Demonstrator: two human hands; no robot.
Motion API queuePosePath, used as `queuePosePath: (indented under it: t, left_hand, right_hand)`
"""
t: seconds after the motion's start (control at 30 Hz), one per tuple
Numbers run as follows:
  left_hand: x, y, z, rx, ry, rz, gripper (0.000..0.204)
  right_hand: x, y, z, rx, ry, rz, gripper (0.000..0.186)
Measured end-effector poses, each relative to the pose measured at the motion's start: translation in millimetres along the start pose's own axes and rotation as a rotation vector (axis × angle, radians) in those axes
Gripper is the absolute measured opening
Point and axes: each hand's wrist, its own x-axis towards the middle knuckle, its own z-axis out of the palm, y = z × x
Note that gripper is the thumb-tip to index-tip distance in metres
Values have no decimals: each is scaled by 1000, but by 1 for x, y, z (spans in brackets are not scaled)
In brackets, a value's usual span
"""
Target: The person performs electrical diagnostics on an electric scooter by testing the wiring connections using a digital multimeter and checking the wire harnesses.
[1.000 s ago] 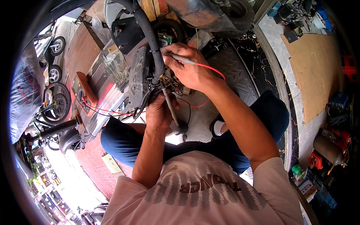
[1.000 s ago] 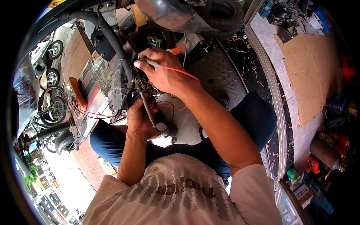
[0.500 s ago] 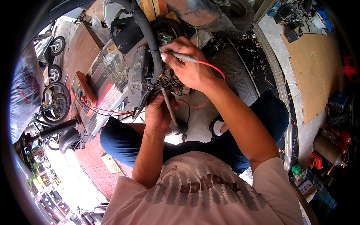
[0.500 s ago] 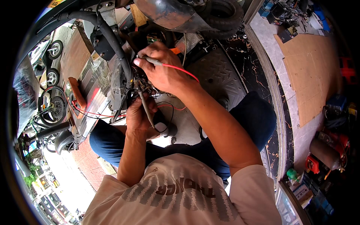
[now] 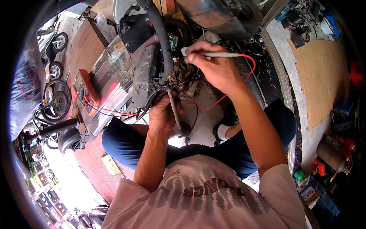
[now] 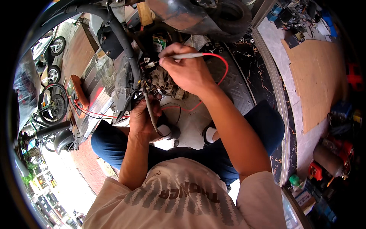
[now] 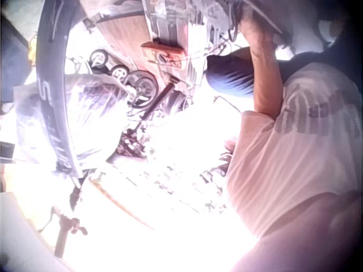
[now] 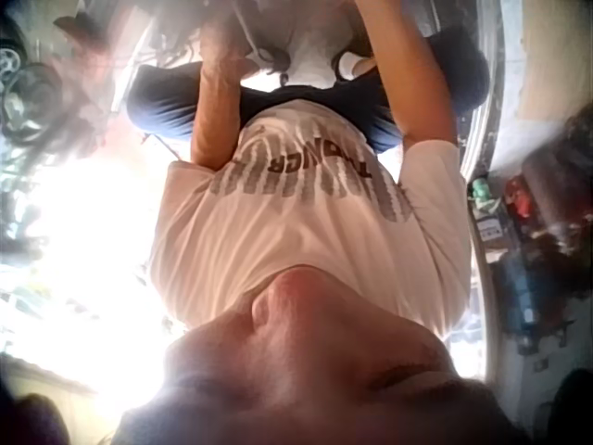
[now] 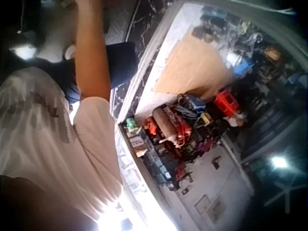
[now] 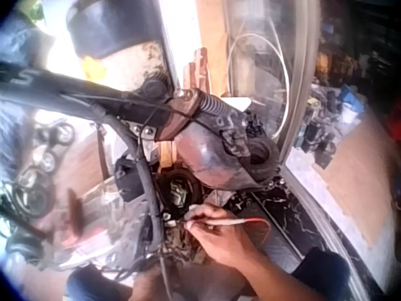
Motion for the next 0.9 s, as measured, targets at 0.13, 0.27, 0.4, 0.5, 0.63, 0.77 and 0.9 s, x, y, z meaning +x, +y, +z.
queuePosePath:
  t: [0.13,0.27,0.4,0.5,0.63,0.77,0.9]
  left_hand:
    - [0,0,-3,-17,-2,10,24]
    - [0,0,-3,-33,14,4,24]
    - [-1,1,-4,-45,41,-12,25]
    - [-2,4,3,-51,78,-7,24]
    - [-4,7,12,-44,111,-16,21]
    - [-4,6,12,-56,133,-18,21]
    - [-3,5,7,-20,111,-17,22]
  right_hand:
    - [-19,-12,-9,68,-131,192,14]
    - [-34,-13,-10,122,-242,235,15]
    - [-44,-10,-2,171,-252,137,14]
    - [-48,-13,1,156,-251,102,15]
    - [-52,-13,3,109,-254,42,14]
    - [-53,-13,5,90,-275,19,13]
    - [-53,-15,5,36,-277,-32,12]
